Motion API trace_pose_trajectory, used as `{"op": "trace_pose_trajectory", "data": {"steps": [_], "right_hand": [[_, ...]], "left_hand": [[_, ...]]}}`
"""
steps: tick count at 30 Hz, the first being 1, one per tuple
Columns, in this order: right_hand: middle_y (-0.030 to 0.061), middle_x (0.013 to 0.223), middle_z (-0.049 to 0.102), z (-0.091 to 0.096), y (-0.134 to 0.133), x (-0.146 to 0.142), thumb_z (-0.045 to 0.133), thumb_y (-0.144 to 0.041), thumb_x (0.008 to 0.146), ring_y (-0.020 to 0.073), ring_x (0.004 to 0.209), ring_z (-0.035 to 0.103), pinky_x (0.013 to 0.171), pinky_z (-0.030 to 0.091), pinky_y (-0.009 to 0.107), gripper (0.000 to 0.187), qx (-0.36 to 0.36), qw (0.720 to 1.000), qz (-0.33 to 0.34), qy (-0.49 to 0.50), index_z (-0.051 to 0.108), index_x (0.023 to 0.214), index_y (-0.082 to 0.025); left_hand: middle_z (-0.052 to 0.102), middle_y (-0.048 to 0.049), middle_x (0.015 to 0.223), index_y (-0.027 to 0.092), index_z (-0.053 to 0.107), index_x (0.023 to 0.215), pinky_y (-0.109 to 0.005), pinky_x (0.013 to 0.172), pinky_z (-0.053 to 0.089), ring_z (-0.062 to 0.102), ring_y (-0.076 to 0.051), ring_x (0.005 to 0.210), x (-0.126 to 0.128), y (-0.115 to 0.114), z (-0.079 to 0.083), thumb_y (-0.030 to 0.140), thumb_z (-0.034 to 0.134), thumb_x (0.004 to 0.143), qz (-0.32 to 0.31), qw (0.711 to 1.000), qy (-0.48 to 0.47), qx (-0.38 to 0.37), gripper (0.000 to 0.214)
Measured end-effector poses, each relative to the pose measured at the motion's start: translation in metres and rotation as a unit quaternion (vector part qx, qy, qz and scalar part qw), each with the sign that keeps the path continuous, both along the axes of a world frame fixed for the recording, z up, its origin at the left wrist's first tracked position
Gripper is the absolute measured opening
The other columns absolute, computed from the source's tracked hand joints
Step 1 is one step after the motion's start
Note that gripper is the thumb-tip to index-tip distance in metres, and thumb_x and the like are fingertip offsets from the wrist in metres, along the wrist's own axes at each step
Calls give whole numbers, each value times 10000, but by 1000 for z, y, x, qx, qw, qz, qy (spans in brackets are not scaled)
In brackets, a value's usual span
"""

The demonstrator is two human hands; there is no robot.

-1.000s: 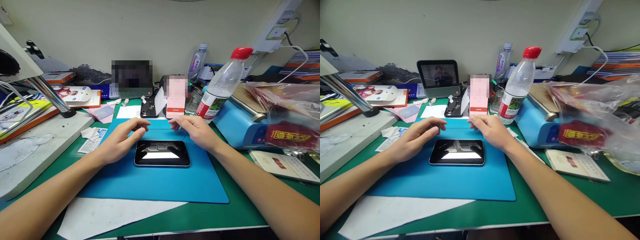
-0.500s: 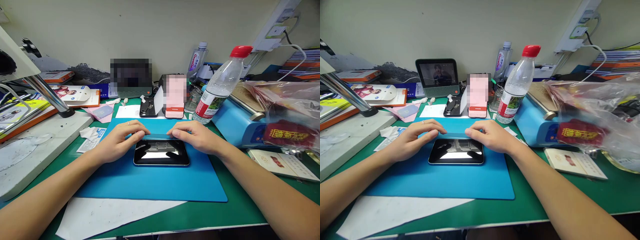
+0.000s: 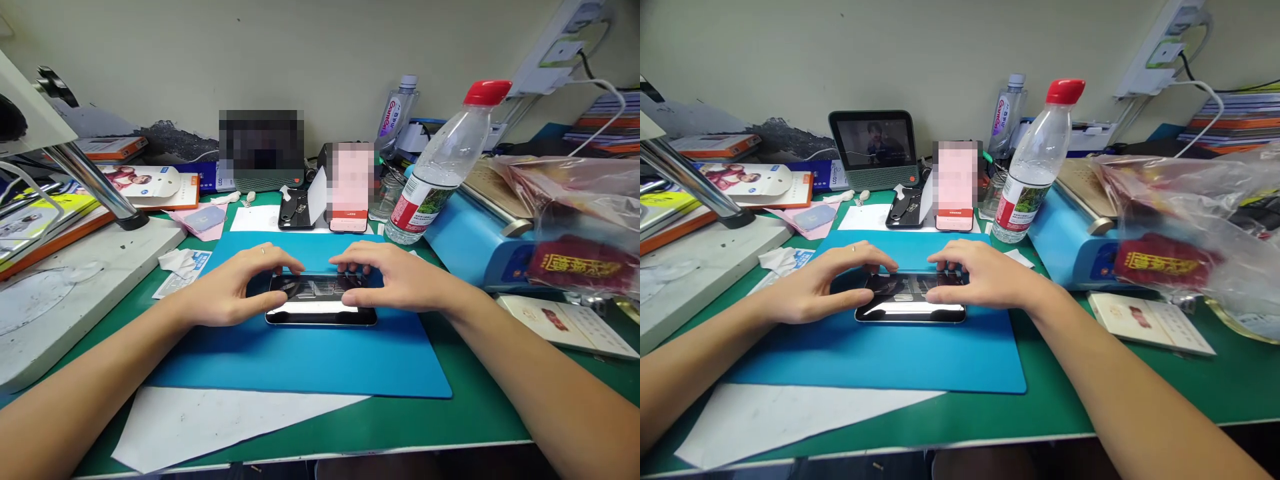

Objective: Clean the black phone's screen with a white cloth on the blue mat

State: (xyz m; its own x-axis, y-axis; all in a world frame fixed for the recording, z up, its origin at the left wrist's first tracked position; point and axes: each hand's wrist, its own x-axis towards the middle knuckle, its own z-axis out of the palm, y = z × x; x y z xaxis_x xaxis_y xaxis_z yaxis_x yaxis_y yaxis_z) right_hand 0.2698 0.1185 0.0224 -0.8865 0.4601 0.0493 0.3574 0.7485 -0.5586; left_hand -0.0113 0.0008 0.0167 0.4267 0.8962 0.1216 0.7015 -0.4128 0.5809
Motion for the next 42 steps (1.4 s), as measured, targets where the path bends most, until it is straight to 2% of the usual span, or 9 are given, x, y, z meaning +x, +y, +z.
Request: {"op": "trace_pose_trajectory", "data": {"steps": [4, 8, 14, 20, 23, 26, 30, 42], "right_hand": [[111, 1186, 703, -1, -1, 0, 737, -678, 804, 279, 1006, 655, 875, 542, 433, 734, 11, 1000, 5, -17, 661, 1358, -202], [126, 1262, 668, 0, -3, 0, 713, -689, 820, 303, 1084, 641, 914, 537, 453, 756, 13, 1000, 9, -27, 636, 1399, -210], [135, 1392, 602, -4, -6, 1, 739, -650, 818, 333, 1250, 578, 1028, 497, 487, 817, 13, 999, 6, -35, 554, 1489, -224], [117, 1313, 612, -2, -10, 0, 780, -584, 797, 317, 1185, 594, 980, 526, 473, 809, 9, 1000, 15, -14, 539, 1489, -242], [107, 1313, 590, 0, -14, -1, 793, -561, 788, 302, 1142, 607, 919, 552, 443, 827, -2, 1000, 16, -23, 510, 1503, -256], [107, 1324, 579, 0, -16, -2, 805, -536, 782, 305, 1151, 602, 923, 549, 439, 837, 5, 999, 22, -24, 490, 1506, -260], [96, 1308, 586, -2, -16, -2, 811, -525, 782, 301, 1144, 609, 931, 547, 434, 798, 13, 999, 29, -20, 504, 1478, -284], [98, 1281, 574, -1, -16, -3, 800, -530, 792, 283, 1091, 609, 898, 559, 428, 768, 1, 999, 29, -46, 517, 1454, -262]], "left_hand": [[625, -87, 1361, 249, 561, 1399, -411, 1061, 492, 566, -297, 1241, 0, 0, -1, 496, 605, 969, -3, 999, 31, -6, 498], [597, -93, 1392, 260, 504, 1466, -414, 1062, 503, 574, -305, 1257, 0, -1, -1, 545, 608, 964, 16, 998, 52, -20, 587], [599, -98, 1394, 258, 507, 1445, -412, 1051, 513, 584, -308, 1259, 2, -4, 1, 524, 646, 938, 28, 997, 67, -22, 588], [604, -89, 1371, 260, 497, 1418, -402, 1036, 508, 587, -299, 1229, 2, -5, 0, 465, 701, 903, 5, 998, 65, -5, 590], [598, -74, 1346, 265, 496, 1407, -373, 1015, 508, 585, -279, 1202, 3, -5, 3, 424, 744, 869, -12, 998, 65, -11, 613], [605, -69, 1326, 265, 491, 1414, -364, 998, 507, 577, -280, 1197, 3, -7, 6, 401, 763, 852, -20, 997, 74, -10, 639], [618, -72, 1312, 259, 510, 1403, -368, 978, 515, 587, -286, 1180, 2, -6, 7, 405, 767, 842, -15, 997, 72, -6, 634], [624, -66, 1295, 257, 537, 1382, -362, 954, 518, 594, -276, 1154, 3, -6, 4, 448, 786, 841, -15, 998, 66, -4, 626]]}}
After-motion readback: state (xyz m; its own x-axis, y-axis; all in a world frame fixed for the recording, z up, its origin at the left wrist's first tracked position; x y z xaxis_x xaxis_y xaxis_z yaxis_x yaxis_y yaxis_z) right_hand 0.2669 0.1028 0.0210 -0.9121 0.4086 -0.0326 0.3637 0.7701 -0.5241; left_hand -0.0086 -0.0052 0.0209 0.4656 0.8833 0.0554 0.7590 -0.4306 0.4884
